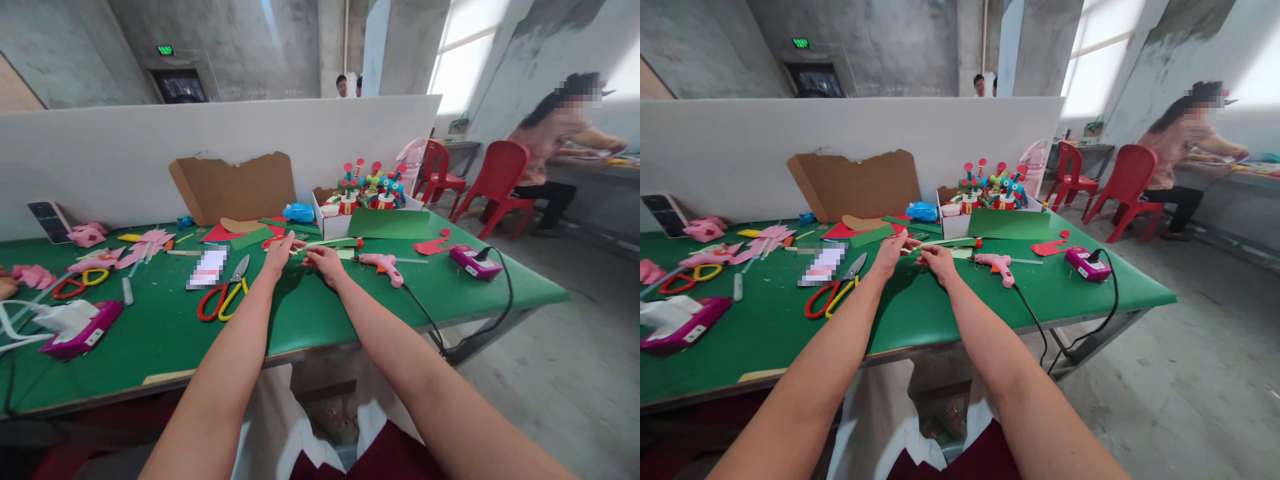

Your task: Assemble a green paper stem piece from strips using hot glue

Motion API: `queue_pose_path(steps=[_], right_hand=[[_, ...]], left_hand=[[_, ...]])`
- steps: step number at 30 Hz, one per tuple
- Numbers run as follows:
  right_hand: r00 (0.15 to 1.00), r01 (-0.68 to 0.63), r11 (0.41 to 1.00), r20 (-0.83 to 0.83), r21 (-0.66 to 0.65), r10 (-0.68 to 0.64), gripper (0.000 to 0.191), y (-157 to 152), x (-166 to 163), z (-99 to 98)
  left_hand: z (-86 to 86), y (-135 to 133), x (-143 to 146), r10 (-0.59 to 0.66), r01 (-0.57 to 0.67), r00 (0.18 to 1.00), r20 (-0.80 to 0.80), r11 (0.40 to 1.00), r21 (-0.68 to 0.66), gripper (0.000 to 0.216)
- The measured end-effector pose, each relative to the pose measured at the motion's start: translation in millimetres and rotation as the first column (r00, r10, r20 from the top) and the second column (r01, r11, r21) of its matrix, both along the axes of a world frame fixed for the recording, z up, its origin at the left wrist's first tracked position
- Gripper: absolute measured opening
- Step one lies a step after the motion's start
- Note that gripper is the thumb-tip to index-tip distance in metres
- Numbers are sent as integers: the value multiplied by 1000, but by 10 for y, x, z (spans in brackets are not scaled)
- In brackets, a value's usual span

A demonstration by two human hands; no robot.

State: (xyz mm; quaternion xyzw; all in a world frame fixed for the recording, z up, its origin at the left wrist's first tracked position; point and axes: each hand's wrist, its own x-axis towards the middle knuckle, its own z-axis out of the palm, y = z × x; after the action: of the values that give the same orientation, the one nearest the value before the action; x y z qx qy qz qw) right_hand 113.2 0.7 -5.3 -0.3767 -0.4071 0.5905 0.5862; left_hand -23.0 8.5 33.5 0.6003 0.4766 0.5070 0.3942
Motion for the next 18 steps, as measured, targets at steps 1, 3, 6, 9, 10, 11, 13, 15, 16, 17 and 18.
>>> queue_pose_path(steps=[1,3,6,9,10,11,13,15,16,17,18], right_hand=[[1000,7,1000,-4,-6,-7,16,-2,0,4],[1000,14,1000,-9,-9,-15,14,-5,0,9],[1000,15,1000,-11,-11,-15,13,-6,-2,13],[1000,15,1000,-7,-13,-15,12,-9,-4,19],[1000,18,1000,-7,-14,-18,11,-11,-5,21],[1000,20,1000,-9,-16,-20,11,-14,-6,24],[1000,23,999,-15,-26,-23,9,-18,-6,31],[999,23,999,-23,-43,-24,8,-20,-4,36],[999,22,998,-29,-54,-23,7,-19,-3,38],[999,19,998,-35,-65,-21,7,-16,-2,38],[999,16,997,-42,-75,-19,7,-12,0,37]], left_hand=[[-1,2,1,5,-5,1000,-4,1000,4,62],[-6,11,0,14,-14,1000,6,1000,1,61],[-12,23,-3,18,-17,999,39,1000,-23,62],[-12,19,-2,10,-8,999,32,999,-34,63],[-11,15,-1,8,-7,1000,23,999,-31,62],[-10,10,-1,7,-7,1000,13,1000,-24,61],[-8,1,-1,8,-8,1000,-9,1000,0,60],[-6,-6,-3,5,-4,999,-34,1000,29,61],[-4,-8,-3,3,-1,999,-50,999,45,62],[-2,-10,-2,0,4,998,-68,998,60,62],[0,-13,-1,-4,10,996,-89,997,73,63]])
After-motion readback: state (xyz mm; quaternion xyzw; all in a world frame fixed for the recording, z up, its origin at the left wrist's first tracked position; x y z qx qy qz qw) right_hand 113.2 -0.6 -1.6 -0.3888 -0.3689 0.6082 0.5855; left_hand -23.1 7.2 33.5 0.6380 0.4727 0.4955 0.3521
